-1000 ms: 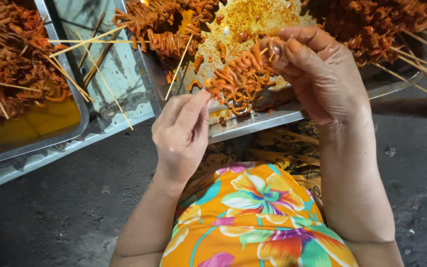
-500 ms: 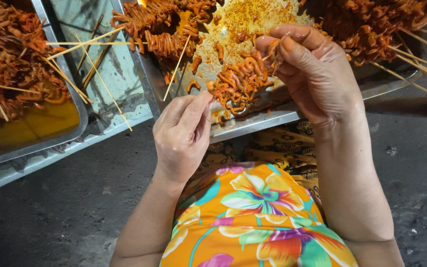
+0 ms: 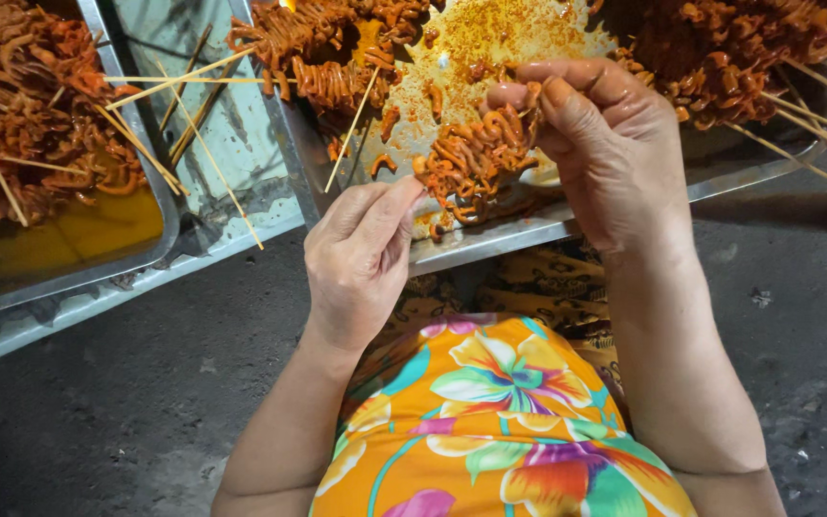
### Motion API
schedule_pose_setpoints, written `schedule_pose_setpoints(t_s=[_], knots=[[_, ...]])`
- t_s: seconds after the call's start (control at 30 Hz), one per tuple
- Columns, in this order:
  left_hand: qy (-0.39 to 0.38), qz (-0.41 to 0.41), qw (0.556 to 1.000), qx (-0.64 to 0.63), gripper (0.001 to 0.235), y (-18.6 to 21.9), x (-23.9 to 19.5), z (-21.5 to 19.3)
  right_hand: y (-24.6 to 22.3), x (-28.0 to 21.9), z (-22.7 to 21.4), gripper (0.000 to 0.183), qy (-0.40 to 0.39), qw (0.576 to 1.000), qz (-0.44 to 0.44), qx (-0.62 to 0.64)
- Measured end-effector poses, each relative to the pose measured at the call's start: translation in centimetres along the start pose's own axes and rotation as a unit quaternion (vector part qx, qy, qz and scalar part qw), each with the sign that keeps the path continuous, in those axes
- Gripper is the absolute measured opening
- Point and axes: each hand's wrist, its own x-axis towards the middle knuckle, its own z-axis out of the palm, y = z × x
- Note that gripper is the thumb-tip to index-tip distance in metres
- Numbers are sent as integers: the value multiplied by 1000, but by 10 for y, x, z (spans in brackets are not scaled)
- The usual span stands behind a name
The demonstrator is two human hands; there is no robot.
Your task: The person threads pieces of marinated meat onto wooden skewers by hand, gathering the meat from a metal tray and placing the finished skewers onto another tray.
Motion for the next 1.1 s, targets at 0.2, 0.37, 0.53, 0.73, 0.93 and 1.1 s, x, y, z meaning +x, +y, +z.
schedule_pose_setpoints(t_s=[0.2,0.37,0.53,0.73,0.93,1.1], knots=[[9,-1,1000,-10,27,0,-1,0,1,-7,9,33,-6,990,-70,-119],[7,-4,1000,-17,26,-2,-1,1,-5,-2,15,43,-27,996,5,-79],[22,-16,999,-31,23,0,0,3,-25,-4,32,42,49,990,113,63],[21,-28,999,-27,22,2,1,3,-16,-3,32,28,24,995,93,20],[8,-9,1000,-13,25,-1,-2,2,3,1,9,24,-4,997,68,-47],[24,-15,999,-20,24,-2,-2,4,-16,-5,18,22,7,987,11,-163]])
